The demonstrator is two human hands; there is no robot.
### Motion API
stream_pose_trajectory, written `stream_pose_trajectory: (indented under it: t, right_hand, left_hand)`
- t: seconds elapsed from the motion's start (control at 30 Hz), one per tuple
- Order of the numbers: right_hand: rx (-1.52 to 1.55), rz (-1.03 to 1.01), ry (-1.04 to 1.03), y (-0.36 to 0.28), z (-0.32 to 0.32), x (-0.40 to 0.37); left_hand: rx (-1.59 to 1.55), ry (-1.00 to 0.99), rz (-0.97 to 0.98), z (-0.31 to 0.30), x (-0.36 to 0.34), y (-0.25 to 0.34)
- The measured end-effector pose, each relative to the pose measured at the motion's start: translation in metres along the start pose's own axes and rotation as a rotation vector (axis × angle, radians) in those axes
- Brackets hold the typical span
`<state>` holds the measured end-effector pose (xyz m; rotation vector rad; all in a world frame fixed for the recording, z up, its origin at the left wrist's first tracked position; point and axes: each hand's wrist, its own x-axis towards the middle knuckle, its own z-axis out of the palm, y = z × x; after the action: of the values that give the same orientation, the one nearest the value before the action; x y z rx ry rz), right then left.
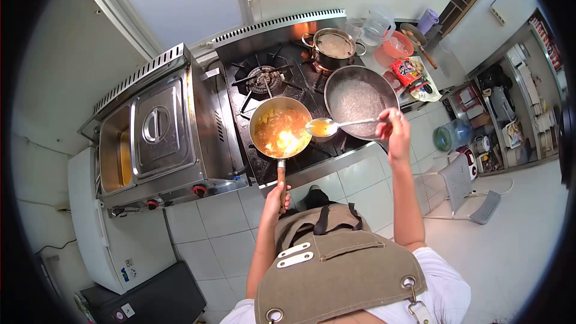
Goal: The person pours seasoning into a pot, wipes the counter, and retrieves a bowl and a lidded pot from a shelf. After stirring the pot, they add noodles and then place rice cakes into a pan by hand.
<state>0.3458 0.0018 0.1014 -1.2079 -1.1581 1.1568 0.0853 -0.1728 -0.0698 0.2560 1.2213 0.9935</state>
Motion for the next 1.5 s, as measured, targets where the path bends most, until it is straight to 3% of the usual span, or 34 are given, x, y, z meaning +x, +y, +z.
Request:
stream_pose_trajectory:
  t: [0.2,0.27,0.37,0.57,0.67,0.73,0.83,1.5]
  right_hand:
    - [0.091,-0.146,-0.044,-0.118,0.024,0.022]
    - [0.140,-0.215,-0.144,-0.144,0.029,0.031]
    - [0.200,-0.182,-0.233,-0.184,0.043,0.027]
    - [0.368,-0.117,-0.628,-0.217,0.064,0.020]
    - [0.415,-0.056,-0.693,-0.225,0.081,0.012]
    - [0.282,-0.064,-0.710,-0.239,0.092,0.002]
    - [0.307,-0.084,-0.898,-0.242,0.096,-0.001]
    - [0.264,-0.107,-0.841,-0.237,0.096,-0.008]
  left_hand:
    - [-0.008,0.043,-0.005,0.003,0.000,0.000]
    - [0.002,0.037,0.002,0.003,0.000,-0.001]
    - [-0.016,0.043,0.004,0.006,-0.003,0.002]
    - [-0.023,0.024,0.021,0.002,0.001,0.000]
    - [-0.003,0.026,0.015,-0.001,0.004,-0.004]
    - [-0.023,0.047,-0.015,-0.002,0.005,-0.004]
    - [0.001,0.052,-0.021,-0.002,0.004,-0.002]
    - [0.018,0.023,0.078,-0.005,0.006,-0.005]
